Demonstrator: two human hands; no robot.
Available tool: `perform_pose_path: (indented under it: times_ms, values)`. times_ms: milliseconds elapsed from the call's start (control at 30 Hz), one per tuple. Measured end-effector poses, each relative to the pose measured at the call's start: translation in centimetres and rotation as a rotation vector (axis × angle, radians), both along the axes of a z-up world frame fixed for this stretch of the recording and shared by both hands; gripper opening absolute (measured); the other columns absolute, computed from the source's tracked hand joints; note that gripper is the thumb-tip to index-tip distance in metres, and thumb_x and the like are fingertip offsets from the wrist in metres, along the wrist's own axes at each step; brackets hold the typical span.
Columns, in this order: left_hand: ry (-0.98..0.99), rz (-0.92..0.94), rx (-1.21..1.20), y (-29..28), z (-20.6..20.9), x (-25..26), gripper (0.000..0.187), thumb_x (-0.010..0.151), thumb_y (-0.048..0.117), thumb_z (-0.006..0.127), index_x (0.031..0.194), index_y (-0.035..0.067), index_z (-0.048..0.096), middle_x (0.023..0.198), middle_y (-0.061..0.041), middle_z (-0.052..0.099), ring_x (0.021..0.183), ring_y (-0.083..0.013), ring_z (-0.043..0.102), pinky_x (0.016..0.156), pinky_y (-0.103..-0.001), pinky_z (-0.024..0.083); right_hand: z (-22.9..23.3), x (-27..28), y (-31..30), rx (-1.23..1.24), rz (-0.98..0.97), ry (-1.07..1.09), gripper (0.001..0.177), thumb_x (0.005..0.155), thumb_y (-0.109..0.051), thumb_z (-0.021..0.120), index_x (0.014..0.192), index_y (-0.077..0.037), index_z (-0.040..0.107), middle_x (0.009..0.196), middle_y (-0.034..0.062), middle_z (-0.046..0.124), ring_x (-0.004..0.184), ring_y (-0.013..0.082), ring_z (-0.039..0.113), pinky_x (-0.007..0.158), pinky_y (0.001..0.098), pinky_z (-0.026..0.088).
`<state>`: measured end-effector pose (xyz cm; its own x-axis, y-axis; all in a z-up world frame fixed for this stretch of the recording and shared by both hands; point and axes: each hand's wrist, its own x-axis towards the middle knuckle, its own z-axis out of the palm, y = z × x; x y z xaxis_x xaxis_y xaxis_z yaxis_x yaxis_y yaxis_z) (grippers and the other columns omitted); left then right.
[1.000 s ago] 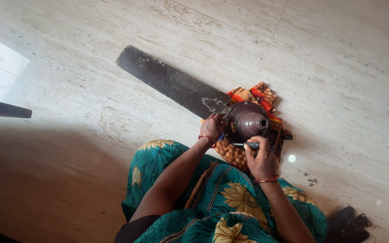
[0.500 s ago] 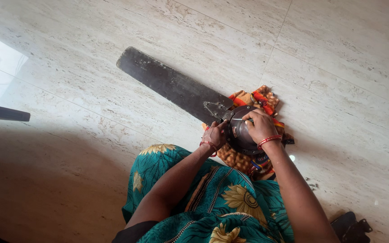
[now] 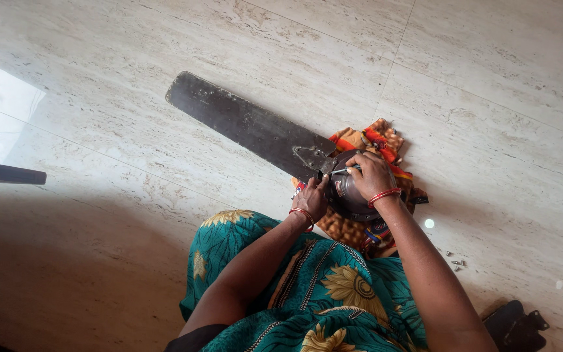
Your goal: The person sits on the floor and attaches fan blades to the motor housing using a screwdriver. They align each blade, insert screws, and tighten them to secure the blades to the central hub.
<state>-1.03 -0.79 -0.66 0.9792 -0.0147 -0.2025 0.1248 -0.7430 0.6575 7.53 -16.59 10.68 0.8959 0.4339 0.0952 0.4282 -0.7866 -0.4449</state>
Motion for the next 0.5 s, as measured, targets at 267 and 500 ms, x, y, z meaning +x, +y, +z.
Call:
perform_pose_path:
  times_ms: [267, 500]
  values:
    - [0.052, -0.072, 0.047, 0.03, 0.04, 0.17, 0.078, 0.088, 0.018, 0.062, 0.159, 0.013, 0.030, 0.139, -0.018, 0.047, 0.110, -0.0375, 0.065, 0.091, -0.046, 0.057, 0.06, -0.15, 0.03, 0.053, 0.062, -0.023, 0.009, 0.086, -0.010, 0.074, 0.094, -0.007, 0.072, 0.096, 0.0097, 0.069, 0.094, 0.0301, 0.067, 0.085, 0.0426, 0.054]
    - [0.061, -0.082, 0.070, 0.06, 0.65, 0.23, 0.077, 0.090, 0.015, 0.060, 0.160, 0.013, 0.029, 0.140, -0.018, 0.047, 0.107, -0.0363, 0.068, 0.089, -0.044, 0.058, -0.21, -0.20, 0.38, -0.005, 0.043, 0.046, 0.011, 0.089, -0.010, 0.071, 0.099, -0.006, 0.073, 0.101, 0.0110, 0.069, 0.096, 0.0304, 0.068, 0.087, 0.0423, 0.055]
